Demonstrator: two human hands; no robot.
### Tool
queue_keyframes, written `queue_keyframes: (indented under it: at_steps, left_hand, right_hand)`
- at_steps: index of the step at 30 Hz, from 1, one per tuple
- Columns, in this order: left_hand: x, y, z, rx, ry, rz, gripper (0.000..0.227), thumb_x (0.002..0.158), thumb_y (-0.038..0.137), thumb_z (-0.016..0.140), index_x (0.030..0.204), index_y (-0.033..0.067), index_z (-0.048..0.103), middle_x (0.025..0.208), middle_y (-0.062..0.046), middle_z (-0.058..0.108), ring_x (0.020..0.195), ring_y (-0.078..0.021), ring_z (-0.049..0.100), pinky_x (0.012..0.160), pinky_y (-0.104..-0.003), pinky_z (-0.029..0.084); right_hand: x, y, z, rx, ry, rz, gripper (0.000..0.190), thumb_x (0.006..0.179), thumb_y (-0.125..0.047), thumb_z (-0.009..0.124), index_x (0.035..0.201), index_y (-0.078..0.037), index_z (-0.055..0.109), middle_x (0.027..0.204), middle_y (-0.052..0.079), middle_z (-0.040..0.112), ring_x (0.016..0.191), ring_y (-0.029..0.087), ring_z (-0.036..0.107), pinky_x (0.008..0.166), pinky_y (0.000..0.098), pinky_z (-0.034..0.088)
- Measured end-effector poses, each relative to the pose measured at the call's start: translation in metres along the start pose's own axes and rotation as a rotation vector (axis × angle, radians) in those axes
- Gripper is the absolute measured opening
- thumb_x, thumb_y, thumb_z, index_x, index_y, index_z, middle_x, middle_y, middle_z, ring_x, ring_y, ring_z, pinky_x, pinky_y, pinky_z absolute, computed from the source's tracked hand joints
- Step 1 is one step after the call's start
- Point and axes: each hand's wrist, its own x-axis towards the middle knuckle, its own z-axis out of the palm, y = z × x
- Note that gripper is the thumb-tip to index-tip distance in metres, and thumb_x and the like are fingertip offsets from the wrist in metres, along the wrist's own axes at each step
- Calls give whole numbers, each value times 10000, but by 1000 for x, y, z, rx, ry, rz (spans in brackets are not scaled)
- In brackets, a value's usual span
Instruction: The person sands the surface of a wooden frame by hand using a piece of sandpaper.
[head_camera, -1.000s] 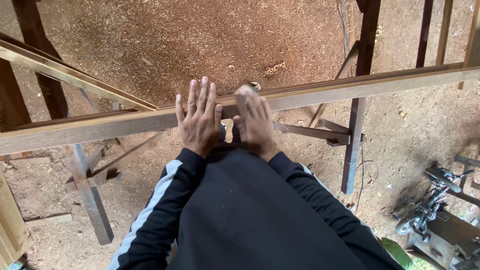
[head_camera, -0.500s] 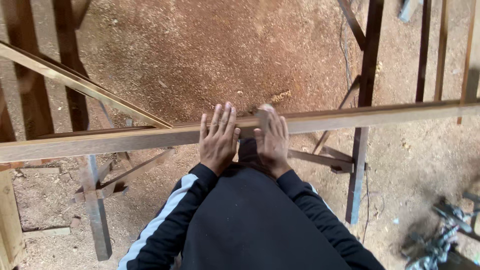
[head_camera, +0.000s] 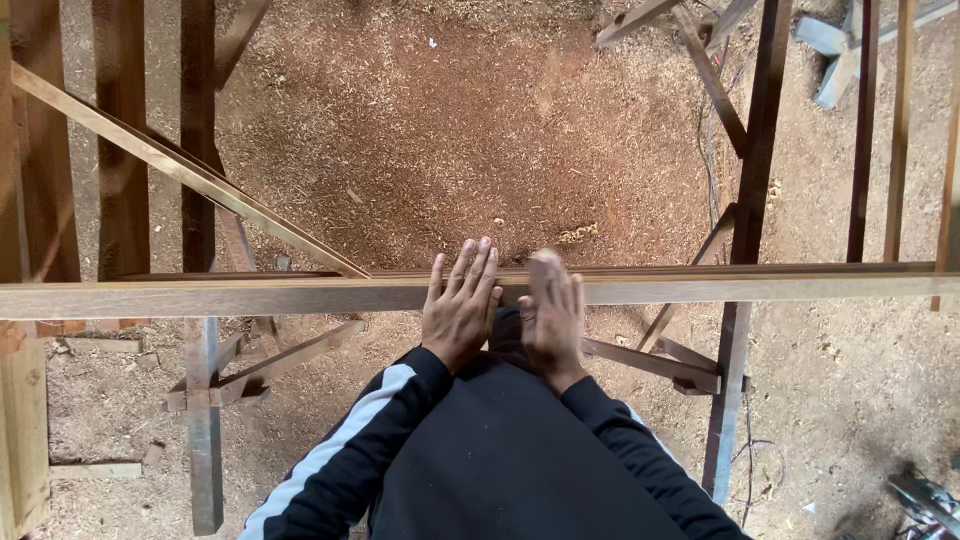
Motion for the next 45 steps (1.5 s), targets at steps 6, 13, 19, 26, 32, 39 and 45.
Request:
queue_keyframes:
  at_steps: [6, 13, 19, 26, 32, 39, 45]
  left_hand:
    - [2, 2, -6, -41, 20, -10, 558, 1107, 377, 308, 1558, 86, 460, 1668, -68, 380, 1572, -218, 275, 1298, -500, 115]
    - [9, 11, -12, -43, 7, 11, 529, 1089, 364, 358, 1522, 90, 492, 1637, -80, 424, 1563, -229, 286, 1275, -536, 131]
    - [16, 12, -17, -78, 33, -14, 507, 1078, 358, 413, 1478, 89, 572, 1508, -80, 595, 1423, -282, 494, 1192, -505, 300]
    - [16, 9, -15, -161, -38, -56, 458, 1093, 352, 437, 1393, 90, 663, 1380, -63, 684, 1342, -281, 570, 1148, -466, 379]
    - [13, 9, -15, -140, 26, -21, 471, 1089, 347, 430, 1450, 103, 611, 1518, -62, 592, 1459, -268, 484, 1198, -487, 321]
    - [10, 5, -11, -157, 39, 12, 496, 1125, 319, 406, 1509, 44, 556, 1603, -106, 506, 1530, -239, 408, 1281, -449, 251]
    - [11, 3, -10, -139, 35, 23, 494, 1102, 310, 422, 1493, 41, 561, 1588, -107, 512, 1518, -245, 416, 1274, -456, 252]
  right_hand:
    - [11, 22, 7, -22, -14, -60, 723, 1094, -522, 117, 1614, -46, 275, 1669, 183, 329, 1586, 318, 274, 1314, 534, 103]
    - [-4, 18, 9, -84, -54, -43, 727, 1102, -541, 132, 1635, -49, 182, 1699, 199, 253, 1600, 292, 211, 1313, 518, 96]
    - [1, 26, -24, -77, 61, 124, 715, 1114, -527, 134, 1627, -39, 232, 1694, 225, 271, 1597, 337, 213, 1295, 529, 111]
    - [-1, 14, -2, -44, -164, -166, 705, 1134, -528, 213, 1594, -8, 332, 1655, 184, 341, 1583, 308, 281, 1305, 523, 197]
    - [-1, 4, -3, -158, -117, 28, 674, 1098, -497, 184, 1611, -81, 318, 1623, 198, 375, 1538, 311, 291, 1281, 548, 172]
    - [0, 17, -8, -49, 10, 99, 650, 1112, -477, 170, 1607, -74, 294, 1631, 211, 388, 1547, 326, 349, 1301, 563, 201]
    - [4, -1, 9, 1, -116, -70, 657, 1124, -483, 191, 1564, -22, 349, 1585, 222, 436, 1468, 339, 404, 1237, 495, 275]
